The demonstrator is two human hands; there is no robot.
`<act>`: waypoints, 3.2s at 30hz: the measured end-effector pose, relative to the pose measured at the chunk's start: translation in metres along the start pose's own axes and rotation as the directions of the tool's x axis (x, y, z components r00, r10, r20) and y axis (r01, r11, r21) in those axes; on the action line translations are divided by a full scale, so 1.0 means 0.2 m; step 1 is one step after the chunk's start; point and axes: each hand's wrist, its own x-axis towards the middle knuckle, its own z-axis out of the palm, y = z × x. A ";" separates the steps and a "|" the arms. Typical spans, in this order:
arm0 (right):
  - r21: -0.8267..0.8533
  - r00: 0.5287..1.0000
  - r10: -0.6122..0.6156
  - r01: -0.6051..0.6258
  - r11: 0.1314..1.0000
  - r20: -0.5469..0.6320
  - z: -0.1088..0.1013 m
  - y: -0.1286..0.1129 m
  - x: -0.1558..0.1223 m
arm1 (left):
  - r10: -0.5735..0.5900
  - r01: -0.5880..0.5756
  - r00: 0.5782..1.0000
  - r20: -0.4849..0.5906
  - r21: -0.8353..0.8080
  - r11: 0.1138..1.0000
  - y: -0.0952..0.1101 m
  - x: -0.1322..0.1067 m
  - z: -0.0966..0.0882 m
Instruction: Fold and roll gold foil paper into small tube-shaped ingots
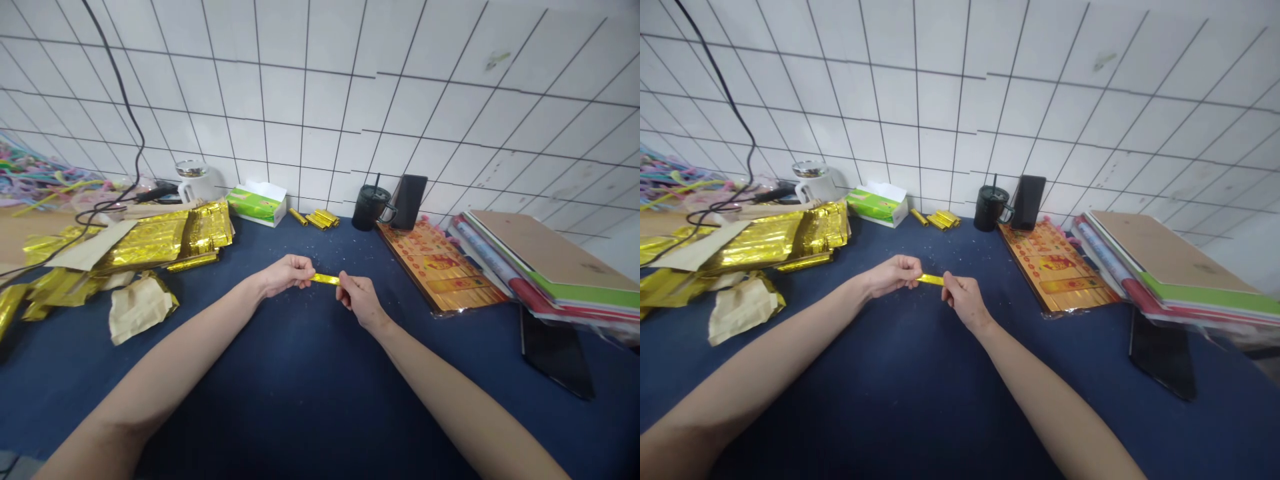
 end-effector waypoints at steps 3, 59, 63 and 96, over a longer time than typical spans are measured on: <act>-0.015 0.998 0.003 -0.002 1.000 0.063 0.00 -0.01 -0.01 | 0.011 -0.014 0.999 -0.045 -0.067 0.998 0.00 0.01 0.00; -0.260 0.980 -0.175 0.195 0.946 0.098 0.00 -0.05 -0.06 | 0.022 -0.047 0.981 -0.192 -0.125 0.991 0.03 0.00 0.08; -0.136 0.981 -0.110 0.132 0.982 0.160 0.00 -0.04 -0.04 | 0.041 -0.046 0.985 -0.168 -0.025 0.999 0.00 0.00 0.11; -0.351 0.973 -0.082 0.156 0.923 0.215 0.06 -0.05 -0.08 | 0.156 -0.170 0.900 -0.406 0.003 0.985 0.02 0.03 0.05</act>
